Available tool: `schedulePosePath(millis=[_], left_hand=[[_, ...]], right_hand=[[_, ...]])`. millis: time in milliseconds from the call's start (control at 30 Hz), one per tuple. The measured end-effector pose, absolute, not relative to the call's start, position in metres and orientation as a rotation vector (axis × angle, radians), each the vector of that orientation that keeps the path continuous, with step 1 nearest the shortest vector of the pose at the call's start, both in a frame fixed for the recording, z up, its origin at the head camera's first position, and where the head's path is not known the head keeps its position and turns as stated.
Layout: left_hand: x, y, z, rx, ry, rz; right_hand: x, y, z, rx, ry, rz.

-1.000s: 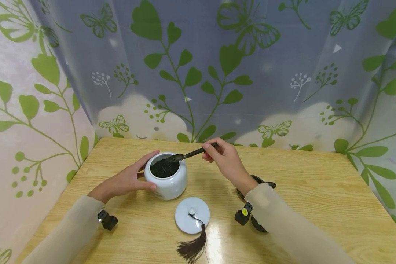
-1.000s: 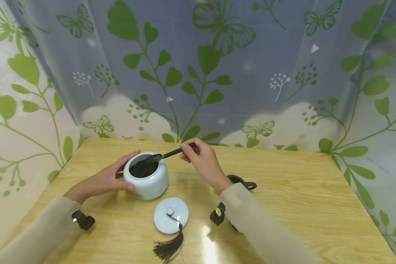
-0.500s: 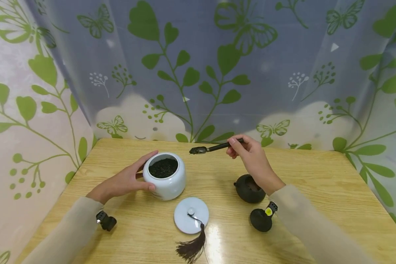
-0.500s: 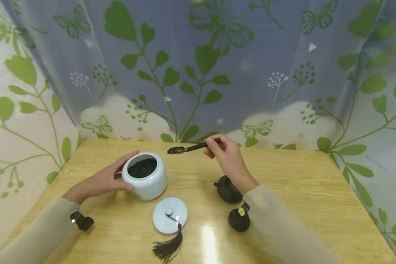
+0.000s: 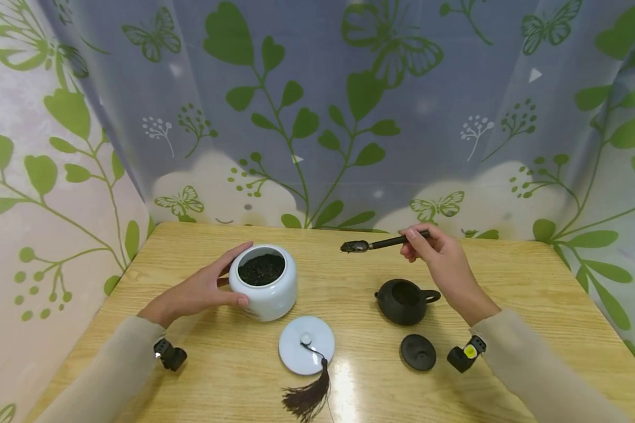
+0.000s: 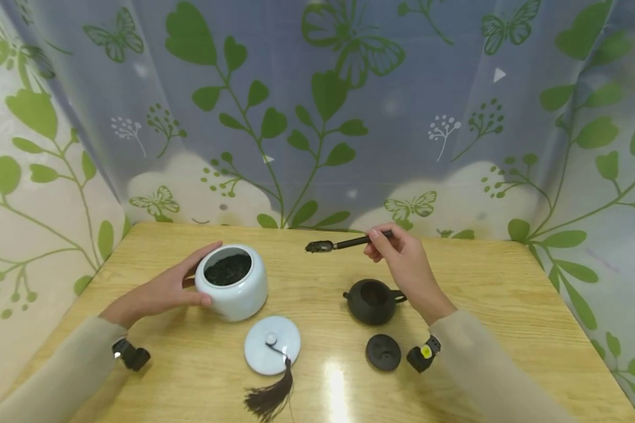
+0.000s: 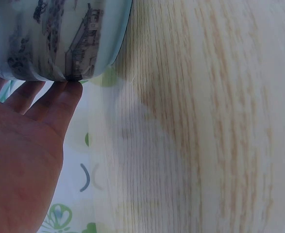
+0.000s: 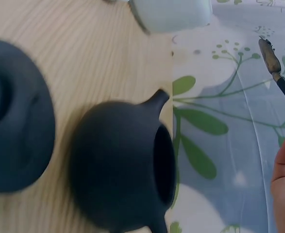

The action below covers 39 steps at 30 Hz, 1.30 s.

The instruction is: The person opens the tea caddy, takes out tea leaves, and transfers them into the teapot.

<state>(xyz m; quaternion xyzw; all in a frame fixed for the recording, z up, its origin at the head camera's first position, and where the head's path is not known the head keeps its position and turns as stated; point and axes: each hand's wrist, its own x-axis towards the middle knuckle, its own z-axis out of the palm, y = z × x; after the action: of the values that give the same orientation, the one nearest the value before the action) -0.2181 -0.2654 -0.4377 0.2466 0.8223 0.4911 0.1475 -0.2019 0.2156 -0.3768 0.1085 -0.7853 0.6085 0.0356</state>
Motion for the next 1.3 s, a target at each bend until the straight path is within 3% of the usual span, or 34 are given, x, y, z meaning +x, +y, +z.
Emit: schedulePosePath(millis=[700,1300], left_hand=[[-0.217,-0.266,-0.438,0.711,2.380,1.400],[-0.217,-0.265,-0.436,0.723,2.383,1.390]], right_hand=[[-0.170,0.291,-0.411,0.299,-2.431,1.764],[-0.160,0.308,-0.428,0.260,-2.561,1.523]])
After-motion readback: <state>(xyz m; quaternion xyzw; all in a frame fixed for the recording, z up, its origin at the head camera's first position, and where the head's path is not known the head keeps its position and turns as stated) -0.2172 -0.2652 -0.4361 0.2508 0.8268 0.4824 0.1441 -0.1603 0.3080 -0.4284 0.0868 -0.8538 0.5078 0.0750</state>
